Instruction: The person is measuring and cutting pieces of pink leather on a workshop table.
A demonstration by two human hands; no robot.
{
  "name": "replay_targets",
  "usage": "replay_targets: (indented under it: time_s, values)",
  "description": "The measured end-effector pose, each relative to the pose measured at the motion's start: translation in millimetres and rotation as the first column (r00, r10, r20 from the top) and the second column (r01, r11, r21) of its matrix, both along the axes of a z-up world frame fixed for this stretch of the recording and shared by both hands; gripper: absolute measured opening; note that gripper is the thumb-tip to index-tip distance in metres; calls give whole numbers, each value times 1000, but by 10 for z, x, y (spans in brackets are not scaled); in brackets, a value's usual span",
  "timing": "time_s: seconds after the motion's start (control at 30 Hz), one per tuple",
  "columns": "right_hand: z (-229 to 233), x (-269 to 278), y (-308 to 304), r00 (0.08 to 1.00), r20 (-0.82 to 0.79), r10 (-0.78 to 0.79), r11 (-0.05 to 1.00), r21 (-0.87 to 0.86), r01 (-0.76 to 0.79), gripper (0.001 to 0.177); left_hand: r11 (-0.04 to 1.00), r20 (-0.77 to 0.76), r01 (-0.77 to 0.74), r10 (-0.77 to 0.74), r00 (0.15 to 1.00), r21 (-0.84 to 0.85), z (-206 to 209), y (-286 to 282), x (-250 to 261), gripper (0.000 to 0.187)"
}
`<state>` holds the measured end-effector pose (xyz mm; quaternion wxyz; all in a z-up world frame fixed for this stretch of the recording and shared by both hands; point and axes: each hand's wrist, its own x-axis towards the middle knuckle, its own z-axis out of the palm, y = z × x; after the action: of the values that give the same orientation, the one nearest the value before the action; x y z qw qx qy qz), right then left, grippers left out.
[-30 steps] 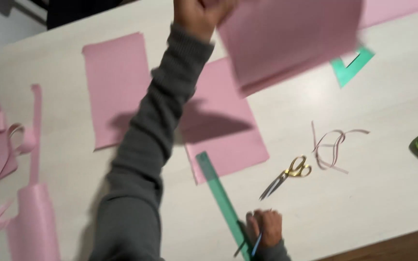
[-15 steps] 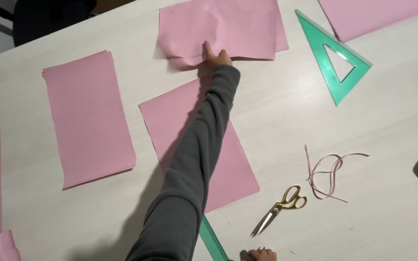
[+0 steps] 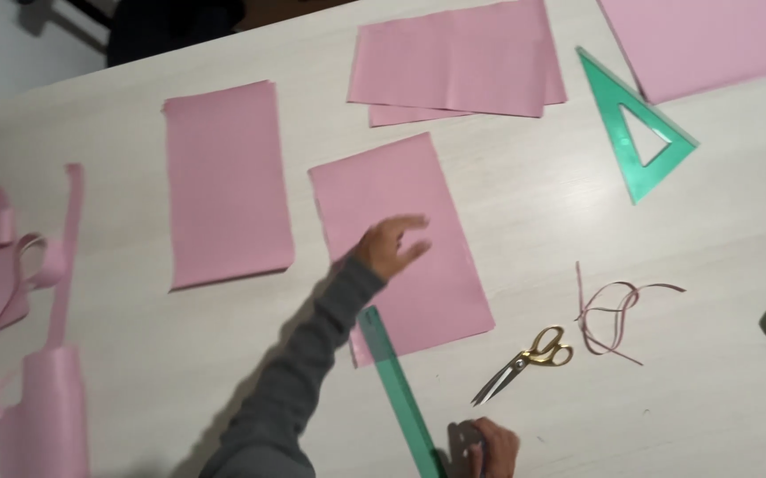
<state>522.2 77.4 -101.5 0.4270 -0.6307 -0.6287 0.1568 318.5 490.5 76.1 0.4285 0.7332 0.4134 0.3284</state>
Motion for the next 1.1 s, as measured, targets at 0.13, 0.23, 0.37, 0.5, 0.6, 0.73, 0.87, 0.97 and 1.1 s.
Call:
replay_targets:
  time_s: [0.13,0.23,0.37,0.5,0.6,0.73,0.87,0.97,1.1]
  values:
    - [990,-283,333,975,208,-83,995,65,71,17,965,-353,-199,248,902,168,-200,-844,-830,38]
    - [957,-377,427,981,190,46,995,74,-60,20,925,-470,-245,361,805,290,-618,-1123,-1350,41]
    - [1116,-662,624,985,155,78,982,-180,-49,38,974,-593,-124,213,777,188,-587,-1451,-1401,64]
    - [1509,-835,750,908,378,183,939,-341,-47,85,928,-806,182,173,565,327,-487,-1761,-1230,81]
    - [1253,-753,637,913,374,162,918,-397,0,67,916,-820,192,202,535,352,-463,-1846,-1238,100]
    - [944,-525,442,931,315,186,750,-657,73,62,938,-845,200,144,515,282,-445,-2069,-1398,111]
    - [1328,-648,260,877,439,193,713,-677,182,55,925,-839,264,94,535,272,-524,-2435,-1675,118]
    - [1295,-594,135,864,404,301,679,-727,103,56,914,-802,265,99,589,308,-559,-2871,-1903,121]
    - [925,-407,-97,852,352,388,712,-701,-35,42,921,-808,257,94,582,292,-577,-3428,-2184,122]
